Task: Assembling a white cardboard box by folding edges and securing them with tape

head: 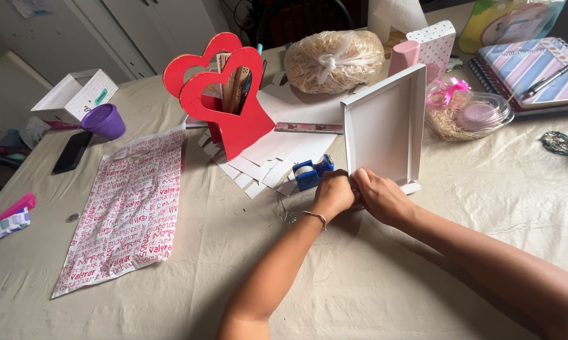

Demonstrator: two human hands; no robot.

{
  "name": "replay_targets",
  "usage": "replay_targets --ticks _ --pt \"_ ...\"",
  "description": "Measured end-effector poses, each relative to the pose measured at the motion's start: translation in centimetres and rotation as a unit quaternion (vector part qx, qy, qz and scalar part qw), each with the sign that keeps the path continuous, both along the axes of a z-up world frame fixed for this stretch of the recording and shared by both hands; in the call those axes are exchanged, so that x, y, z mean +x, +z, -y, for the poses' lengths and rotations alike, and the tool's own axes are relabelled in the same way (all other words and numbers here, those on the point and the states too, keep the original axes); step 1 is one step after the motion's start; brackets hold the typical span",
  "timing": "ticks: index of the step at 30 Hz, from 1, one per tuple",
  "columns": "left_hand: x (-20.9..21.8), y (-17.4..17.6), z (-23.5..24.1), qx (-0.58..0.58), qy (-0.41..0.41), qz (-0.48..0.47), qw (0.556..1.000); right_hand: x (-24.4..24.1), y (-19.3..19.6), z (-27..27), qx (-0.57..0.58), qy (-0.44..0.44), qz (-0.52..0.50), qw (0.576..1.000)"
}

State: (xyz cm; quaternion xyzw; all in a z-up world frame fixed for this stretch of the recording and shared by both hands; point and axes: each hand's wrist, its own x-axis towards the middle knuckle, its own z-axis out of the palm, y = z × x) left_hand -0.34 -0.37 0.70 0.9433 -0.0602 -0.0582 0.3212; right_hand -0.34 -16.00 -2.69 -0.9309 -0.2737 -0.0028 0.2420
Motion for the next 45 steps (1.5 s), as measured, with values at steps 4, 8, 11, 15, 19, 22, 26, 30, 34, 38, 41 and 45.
replay_targets --ticks 4,8,11,15,19,22,26,30,34,38,41,45 --pt "-0.6 1.3 0.2 0.017 -0.004 -0.002 1.0 0.4 -1.5 0.3 -0.022 -0.01 0.093 0.995" --pt "0.1 0.3 0.2 0.035 0.0 0.0 0.999 0.4 -3.1 1.7 -0.007 0.003 0.152 0.988" --pt "1.0 -1.7 0.1 0.023 0.001 -0.003 1.0 -2.1 0.2 2.2 0.042 0.046 0.133 0.989" --pt "1.6 -3.3 0.3 0.012 -0.005 -0.012 1.0 -2.8 1.2 2.8 0.057 0.151 0.177 0.971" --pt "2.1 -3.9 0.3 0.009 -0.002 -0.019 1.0 -1.4 -1.5 3.2 0.062 0.175 0.204 0.961" --pt "1.8 -3.2 0.2 -0.003 0.002 -0.012 1.0 -1.4 -1.6 3.4 0.04 0.188 0.195 0.962" --pt "1.8 -2.1 0.3 0.021 0.022 -0.004 1.0 -1.2 -1.6 3.5 0.007 0.198 0.199 0.96" --pt "0.2 0.6 0.1 0.006 0.028 -0.039 0.999 -1.2 -2.1 3.9 -0.009 0.176 0.194 0.965" --pt "0.0 1.9 -0.3 -0.013 0.023 -0.07 0.997 -1.8 -1.4 3.3 -0.012 0.155 0.209 0.965" --pt "0.6 0.5 -0.6 -0.023 0.011 -0.08 0.996 -1.8 -1.0 3.2 -0.045 0.147 0.196 0.968" --pt "0.5 0.0 -0.3 -0.008 0.002 -0.073 0.997 -1.4 -1.2 3.6 -0.061 0.148 0.201 0.966" --pt "1.7 -2.7 0.0 0.029 0.0 -0.025 0.999 -1.6 -1.7 3.5 -0.091 0.145 0.245 0.954"
